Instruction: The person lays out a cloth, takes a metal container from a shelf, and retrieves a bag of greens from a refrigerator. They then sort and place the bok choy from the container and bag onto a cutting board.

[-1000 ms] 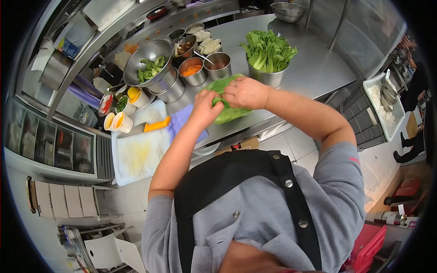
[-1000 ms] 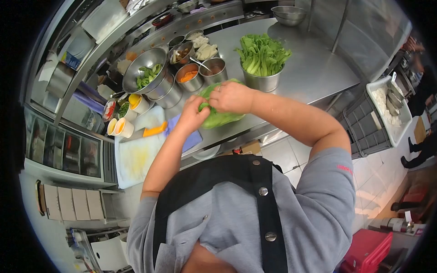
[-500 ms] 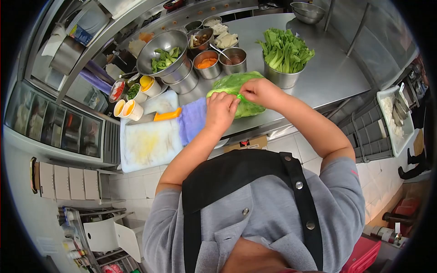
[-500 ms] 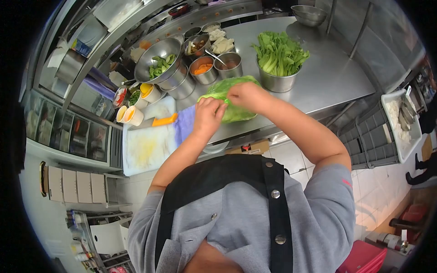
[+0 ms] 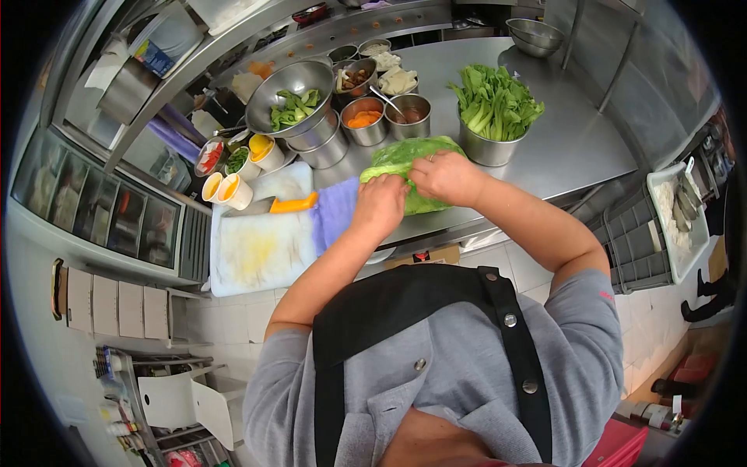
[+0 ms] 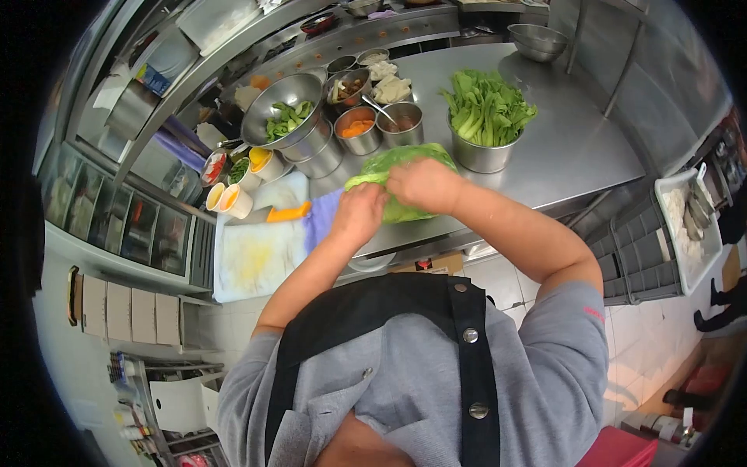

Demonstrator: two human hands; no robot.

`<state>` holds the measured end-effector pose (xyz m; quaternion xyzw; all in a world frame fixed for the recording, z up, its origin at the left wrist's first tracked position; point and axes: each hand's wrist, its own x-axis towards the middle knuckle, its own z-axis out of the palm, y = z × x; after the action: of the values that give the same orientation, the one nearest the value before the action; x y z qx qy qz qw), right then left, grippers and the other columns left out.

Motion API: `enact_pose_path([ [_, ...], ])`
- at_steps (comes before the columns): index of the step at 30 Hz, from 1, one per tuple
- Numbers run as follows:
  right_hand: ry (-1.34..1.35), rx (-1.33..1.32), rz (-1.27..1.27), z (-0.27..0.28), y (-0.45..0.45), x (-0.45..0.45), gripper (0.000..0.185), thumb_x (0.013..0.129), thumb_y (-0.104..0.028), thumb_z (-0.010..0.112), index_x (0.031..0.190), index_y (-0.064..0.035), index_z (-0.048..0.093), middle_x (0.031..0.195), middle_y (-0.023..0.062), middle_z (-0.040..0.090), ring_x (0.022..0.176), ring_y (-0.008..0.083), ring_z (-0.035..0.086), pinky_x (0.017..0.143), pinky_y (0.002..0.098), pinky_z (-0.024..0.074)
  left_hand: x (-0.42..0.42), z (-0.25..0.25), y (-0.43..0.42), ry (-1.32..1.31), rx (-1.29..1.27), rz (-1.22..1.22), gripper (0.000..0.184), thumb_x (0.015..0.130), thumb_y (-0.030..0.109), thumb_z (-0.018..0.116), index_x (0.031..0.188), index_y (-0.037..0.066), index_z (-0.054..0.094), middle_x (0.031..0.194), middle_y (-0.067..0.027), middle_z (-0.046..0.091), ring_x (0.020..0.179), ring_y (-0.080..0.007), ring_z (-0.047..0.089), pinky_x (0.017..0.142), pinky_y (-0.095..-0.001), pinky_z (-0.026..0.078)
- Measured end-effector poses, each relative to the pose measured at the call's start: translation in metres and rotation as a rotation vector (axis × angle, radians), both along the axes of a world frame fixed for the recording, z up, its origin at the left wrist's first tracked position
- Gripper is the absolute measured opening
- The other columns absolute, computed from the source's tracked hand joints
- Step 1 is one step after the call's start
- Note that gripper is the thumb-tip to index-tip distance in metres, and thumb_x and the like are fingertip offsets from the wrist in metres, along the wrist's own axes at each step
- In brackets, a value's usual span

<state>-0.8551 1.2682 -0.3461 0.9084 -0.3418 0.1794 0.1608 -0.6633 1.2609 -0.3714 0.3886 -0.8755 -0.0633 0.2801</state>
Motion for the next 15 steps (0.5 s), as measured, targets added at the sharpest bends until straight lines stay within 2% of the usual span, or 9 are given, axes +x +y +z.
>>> enact_pose_path([
  [2,-0.093,0.007,-0.034,-0.005,0.0,0.002,0.013,0.07,-0.019,0.062,0.076,-0.0099,0.057,0.075,0.0078,0.057,0.068,0.025,0.061,0.059,0.0382,0.0491,0.003,-0.001,-0.002,0.026,0.137,0.051,0.018,0.083,0.016,0.061,0.092,0.001,0.056,0.085,-0.02,0.061,0.084,-0.0397,0.057,0.074,-0.0482,0.044],
  [4,-0.19,0.017,-0.076,-0.014,0.001,0.005,0.013,0.07,-0.019,0.063,0.075,-0.0098,0.055,0.074,0.0085,0.056,0.068,0.025,0.061,0.059,0.0379,0.0491,0.004,0.0,-0.001,0.061,0.138,0.065,0.019,0.084,0.016,0.06,0.094,0.0,0.054,0.085,-0.0218,0.061,0.083,-0.0407,0.058,0.073,-0.0484,0.045],
  [6,-0.477,0.075,-0.105,-0.022,0.004,0.007,0.013,0.071,-0.017,0.064,0.078,-0.0088,0.057,0.072,0.0094,0.055,0.069,0.0263,0.06,0.06,0.0382,0.0491,0.004,-0.002,-0.002,0.103,0.141,0.076,0.02,0.085,0.016,0.06,0.095,0.0,0.053,0.085,-0.0236,0.061,0.082,-0.0417,0.058,0.072,-0.0486,0.046],
  [7,-0.475,0.078,-0.102,-0.025,0.008,0.009,0.013,0.071,-0.017,0.064,0.078,-0.0088,0.057,0.072,0.0094,0.055,0.069,0.0263,0.06,0.06,0.0382,0.0491,0.005,-0.006,-0.004,0.105,0.147,0.073,0.021,0.085,0.016,0.06,0.097,0.0,0.052,0.085,-0.0233,0.062,0.081,-0.0413,0.059,0.072,-0.0478,0.046],
  [9,-0.849,0.385,-0.172,-0.029,0.015,0.012,0.014,0.072,-0.016,0.065,0.083,-0.0088,0.059,0.073,0.0092,0.055,0.07,0.0275,0.06,0.061,0.0393,0.0491,0.005,-0.007,-0.003,0.108,0.155,0.073,0.023,0.085,0.016,0.06,0.099,0.0,0.052,0.085,-0.0231,0.062,0.081,-0.041,0.059,0.071,-0.0471,0.047],
  [12,-0.931,0.473,-0.191,-0.042,0.014,0.014,0.016,0.074,-0.015,0.064,0.088,-0.0093,0.061,0.074,0.0089,0.056,0.072,0.0287,0.06,0.062,0.0402,0.0492,0.005,-0.01,0.0,0.115,0.195,0.057,0.02,0.084,0.014,0.06,0.096,0.0,0.053,0.085,-0.0213,0.062,0.081,-0.0398,0.059,0.07,-0.0463,0.047],
  [13,-0.932,0.474,-0.198,-0.038,0.017,0.014,0.016,0.074,-0.015,0.064,0.088,-0.0093,0.061,0.074,0.0089,0.056,0.072,0.0287,0.06,0.062,0.0402,0.0492,0.005,-0.018,-0.002,0.122,0.101,0.018,0.018,0.084,0.014,0.06,0.093,0.0,0.054,0.084,-0.0204,0.061,0.081,-0.0393,0.059,0.07,-0.0463,0.047],
  [15,-0.513,0.202,-0.19,-0.024,0.023,0.013,0.014,0.073,-0.015,0.064,0.086,-0.0104,0.059,0.076,0.0077,0.056,0.072,0.0264,0.061,0.061,0.0388,0.0498,0.003,-0.021,-0.003,0.13,0.01,-0.032,0.016,0.083,0.013,0.06,0.09,0.0,0.055,0.084,-0.0195,0.061,0.081,-0.0387,0.059,0.069,-0.0463,0.047],
])
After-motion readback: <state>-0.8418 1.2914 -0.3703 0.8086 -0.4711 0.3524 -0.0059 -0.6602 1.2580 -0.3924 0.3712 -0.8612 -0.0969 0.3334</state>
